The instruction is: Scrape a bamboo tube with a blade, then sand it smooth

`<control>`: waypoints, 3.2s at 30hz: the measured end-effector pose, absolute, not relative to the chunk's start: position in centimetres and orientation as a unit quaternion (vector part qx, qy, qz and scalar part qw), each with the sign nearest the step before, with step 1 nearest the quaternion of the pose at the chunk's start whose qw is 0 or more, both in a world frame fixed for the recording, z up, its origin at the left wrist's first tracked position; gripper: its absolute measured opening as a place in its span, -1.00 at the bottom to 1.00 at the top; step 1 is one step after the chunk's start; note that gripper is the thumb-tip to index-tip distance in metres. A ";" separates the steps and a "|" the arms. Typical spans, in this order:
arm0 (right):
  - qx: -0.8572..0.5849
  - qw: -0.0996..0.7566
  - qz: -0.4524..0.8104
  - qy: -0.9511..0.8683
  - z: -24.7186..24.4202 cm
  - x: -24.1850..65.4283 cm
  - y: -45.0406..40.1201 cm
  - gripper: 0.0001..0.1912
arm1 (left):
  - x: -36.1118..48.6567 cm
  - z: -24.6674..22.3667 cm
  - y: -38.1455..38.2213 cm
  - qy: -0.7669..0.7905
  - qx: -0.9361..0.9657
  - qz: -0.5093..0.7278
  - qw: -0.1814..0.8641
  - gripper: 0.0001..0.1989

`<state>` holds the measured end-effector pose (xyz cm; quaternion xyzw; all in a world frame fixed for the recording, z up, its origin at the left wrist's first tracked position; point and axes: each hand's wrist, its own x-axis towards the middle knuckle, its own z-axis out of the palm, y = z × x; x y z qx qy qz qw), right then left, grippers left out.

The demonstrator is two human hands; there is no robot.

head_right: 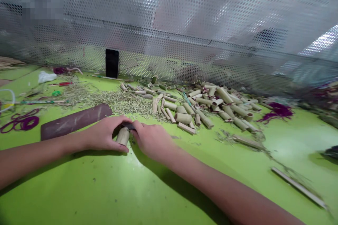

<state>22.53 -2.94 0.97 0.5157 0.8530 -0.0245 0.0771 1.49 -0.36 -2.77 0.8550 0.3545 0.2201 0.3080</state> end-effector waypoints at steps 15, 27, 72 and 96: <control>0.499 0.069 -0.097 0.859 1.0 23.7 -3.0 -0.72 | 0.7 -3.4 0.0 0.303 0.881 0.226 0.284 -0.30; 0.488 0.020 -0.050 0.871 0.1 24.7 -2.5 -0.68 | 0.7 -3.3 -0.3 0.326 0.863 0.236 0.305 -0.09; 0.518 0.061 -0.033 0.852 0.8 22.5 -2.5 -0.67 | 1.0 -2.5 -0.4 0.353 0.851 0.223 0.318 -0.24; 0.487 0.023 -0.139 0.862 0.8 24.1 -2.6 -0.69 | 0.6 -2.5 0.4 0.325 0.884 0.184 0.282 -0.22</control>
